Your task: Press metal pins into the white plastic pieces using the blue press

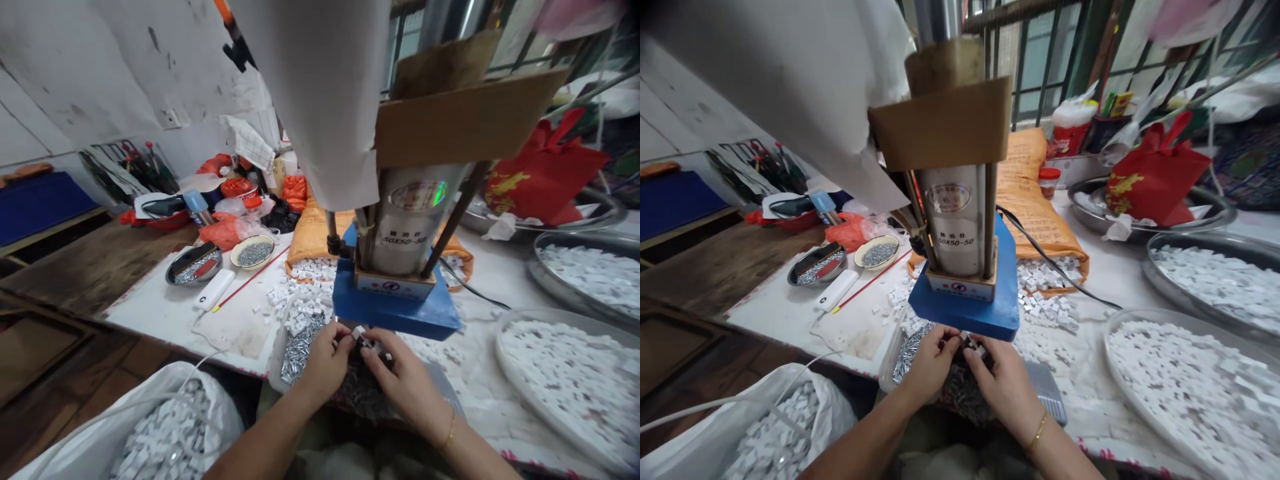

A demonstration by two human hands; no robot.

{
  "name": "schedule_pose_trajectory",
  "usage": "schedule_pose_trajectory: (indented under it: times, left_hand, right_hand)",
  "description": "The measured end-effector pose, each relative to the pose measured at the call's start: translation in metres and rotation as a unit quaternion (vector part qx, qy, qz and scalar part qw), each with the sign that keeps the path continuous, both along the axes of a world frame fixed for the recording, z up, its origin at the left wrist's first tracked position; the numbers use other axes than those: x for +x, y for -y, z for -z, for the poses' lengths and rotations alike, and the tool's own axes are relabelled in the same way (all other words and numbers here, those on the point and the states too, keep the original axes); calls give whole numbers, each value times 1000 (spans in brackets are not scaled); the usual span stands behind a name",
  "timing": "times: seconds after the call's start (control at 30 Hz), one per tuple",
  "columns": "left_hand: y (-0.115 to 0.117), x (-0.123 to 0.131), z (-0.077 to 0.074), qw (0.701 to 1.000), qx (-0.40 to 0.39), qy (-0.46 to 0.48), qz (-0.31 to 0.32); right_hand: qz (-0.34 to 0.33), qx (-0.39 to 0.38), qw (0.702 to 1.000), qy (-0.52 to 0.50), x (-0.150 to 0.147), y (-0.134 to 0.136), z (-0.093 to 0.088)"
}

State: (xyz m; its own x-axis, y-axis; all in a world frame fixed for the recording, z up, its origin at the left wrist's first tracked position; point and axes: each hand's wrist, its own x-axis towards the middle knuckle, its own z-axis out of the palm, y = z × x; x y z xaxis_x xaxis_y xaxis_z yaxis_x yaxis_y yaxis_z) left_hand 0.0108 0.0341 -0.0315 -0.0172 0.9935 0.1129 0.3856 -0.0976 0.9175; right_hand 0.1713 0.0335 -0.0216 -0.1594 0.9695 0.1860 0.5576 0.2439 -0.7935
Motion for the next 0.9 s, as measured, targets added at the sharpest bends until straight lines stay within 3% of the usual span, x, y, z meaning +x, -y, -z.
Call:
schedule_pose_trajectory:
  times: [0.17, 0.3, 0.43, 0.6, 0.73, 0.9]
  left_hand:
    - [8, -40, -4, 975, 37, -218, 33]
    - [15, -59, 3, 936, 4, -339, 90]
    - [17, -54, 12, 929, -1, -356, 98]
    - [14, -53, 14, 941, -5, -329, 78]
    - [13, -55, 8, 959, -6, -282, 39]
    - [17, -40, -11, 983, -10, -183, 26]
  right_hand:
    - [19, 16, 999, 24, 22, 22, 9]
    - [-97, -17, 993, 68, 19, 40, 12]
    - [-100, -44, 993, 36, 10, 42, 13]
    - [-76, -55, 995, 22, 12, 39, 15]
    - [-84, -59, 994, 25, 13, 41, 15]
    - [-78, -102, 991, -42, 11, 38, 9]
